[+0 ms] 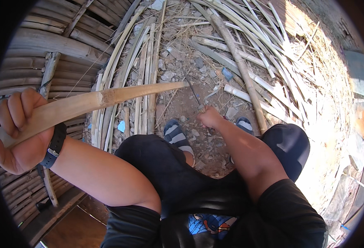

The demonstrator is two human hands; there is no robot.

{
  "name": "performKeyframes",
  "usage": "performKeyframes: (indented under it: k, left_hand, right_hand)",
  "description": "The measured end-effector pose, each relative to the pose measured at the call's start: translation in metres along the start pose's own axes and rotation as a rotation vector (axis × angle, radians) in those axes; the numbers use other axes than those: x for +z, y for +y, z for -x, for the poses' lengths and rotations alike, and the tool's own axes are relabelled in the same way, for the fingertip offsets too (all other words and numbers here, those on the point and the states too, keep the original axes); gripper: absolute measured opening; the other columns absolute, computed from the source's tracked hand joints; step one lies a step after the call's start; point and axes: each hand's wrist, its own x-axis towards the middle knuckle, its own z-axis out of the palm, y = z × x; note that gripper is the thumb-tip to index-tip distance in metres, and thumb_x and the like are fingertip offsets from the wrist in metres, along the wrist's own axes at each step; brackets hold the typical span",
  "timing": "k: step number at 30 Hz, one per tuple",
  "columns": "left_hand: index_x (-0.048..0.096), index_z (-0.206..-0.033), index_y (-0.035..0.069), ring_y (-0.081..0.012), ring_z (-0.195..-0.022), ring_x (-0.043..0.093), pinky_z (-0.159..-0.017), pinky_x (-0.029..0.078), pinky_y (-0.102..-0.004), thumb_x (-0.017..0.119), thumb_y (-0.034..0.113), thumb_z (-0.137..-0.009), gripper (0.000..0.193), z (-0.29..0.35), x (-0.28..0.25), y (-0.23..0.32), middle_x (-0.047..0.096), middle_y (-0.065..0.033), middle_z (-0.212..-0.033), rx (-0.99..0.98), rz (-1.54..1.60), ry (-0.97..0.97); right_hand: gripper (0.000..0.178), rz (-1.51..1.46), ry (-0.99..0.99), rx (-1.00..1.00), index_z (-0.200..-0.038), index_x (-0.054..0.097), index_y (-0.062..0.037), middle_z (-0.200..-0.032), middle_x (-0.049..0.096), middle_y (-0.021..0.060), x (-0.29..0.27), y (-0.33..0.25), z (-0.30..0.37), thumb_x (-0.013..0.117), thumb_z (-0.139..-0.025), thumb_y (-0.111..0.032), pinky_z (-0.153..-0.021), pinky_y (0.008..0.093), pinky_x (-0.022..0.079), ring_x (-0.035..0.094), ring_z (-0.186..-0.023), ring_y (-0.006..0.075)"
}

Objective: The person splits a long bamboo pole into thin strips using a machete. They hold the bamboo with one hand and strike it with the blade to separate the sections, then continue to shave and refine the strips.

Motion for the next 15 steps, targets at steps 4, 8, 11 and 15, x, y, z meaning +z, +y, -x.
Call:
performKeyframes:
  k: [4, 8, 11, 15]
  left_hand:
    - [0.041, -0.066, 0.021, -0.0067, -0.053, 0.034, -0.057, 0.027, -0.023, 0.066, 0.023, -0.073, 0.026, -0.009, 0.003, -0.007, 0.036, 0.0083, -0.058, 0.025, -0.024, 0.016]
    - [0.04, -0.066, 0.02, -0.0078, -0.054, 0.035, -0.057, 0.028, -0.0243, 0.061, 0.022, -0.075, 0.023, -0.014, 0.005, -0.006, 0.036, 0.0067, -0.058, 0.007, -0.094, 0.084]
    - [0.044, -0.07, 0.017, -0.0085, -0.054, 0.035, -0.057, 0.028, -0.0256, 0.06, 0.021, -0.075, 0.017, -0.012, 0.001, -0.002, 0.036, 0.0057, -0.059, 0.045, -0.151, 0.096]
    - [0.049, -0.078, 0.011, -0.0094, -0.054, 0.034, -0.057, 0.029, -0.027, 0.057, 0.02, -0.077, 0.012, -0.009, -0.009, 0.002, 0.035, 0.0047, -0.059, 0.061, -0.175, 0.154]
  right_hand:
    - [0.046, -0.009, -0.059, -0.245, -0.118, 0.058, 0.0057, -0.082, 0.069, 0.019, 0.012, -0.07, 0.038, 0.067, -0.081, -0.021, -0.059, 0.037, 0.055, 0.068, -0.06, 0.0251]
    - [0.043, 0.133, 0.25, -0.929, -0.116, 0.059, 0.0037, -0.082, 0.068, 0.0177, 0.04, -0.08, 0.029, 0.066, -0.081, -0.019, -0.064, 0.0378, 0.055, 0.068, -0.065, 0.0254]
    - [0.044, -0.055, 0.013, -0.622, -0.116, 0.059, 0.0037, -0.086, 0.068, 0.0203, 0.037, -0.068, 0.023, 0.067, -0.08, -0.021, -0.075, 0.0415, 0.054, 0.068, -0.077, 0.0327]
    - [0.047, -0.087, -0.089, -0.232, -0.116, 0.059, 0.0036, -0.089, 0.067, 0.024, 0.02, -0.069, 0.034, 0.068, -0.079, -0.023, -0.08, 0.0442, 0.052, 0.066, -0.085, 0.0405]
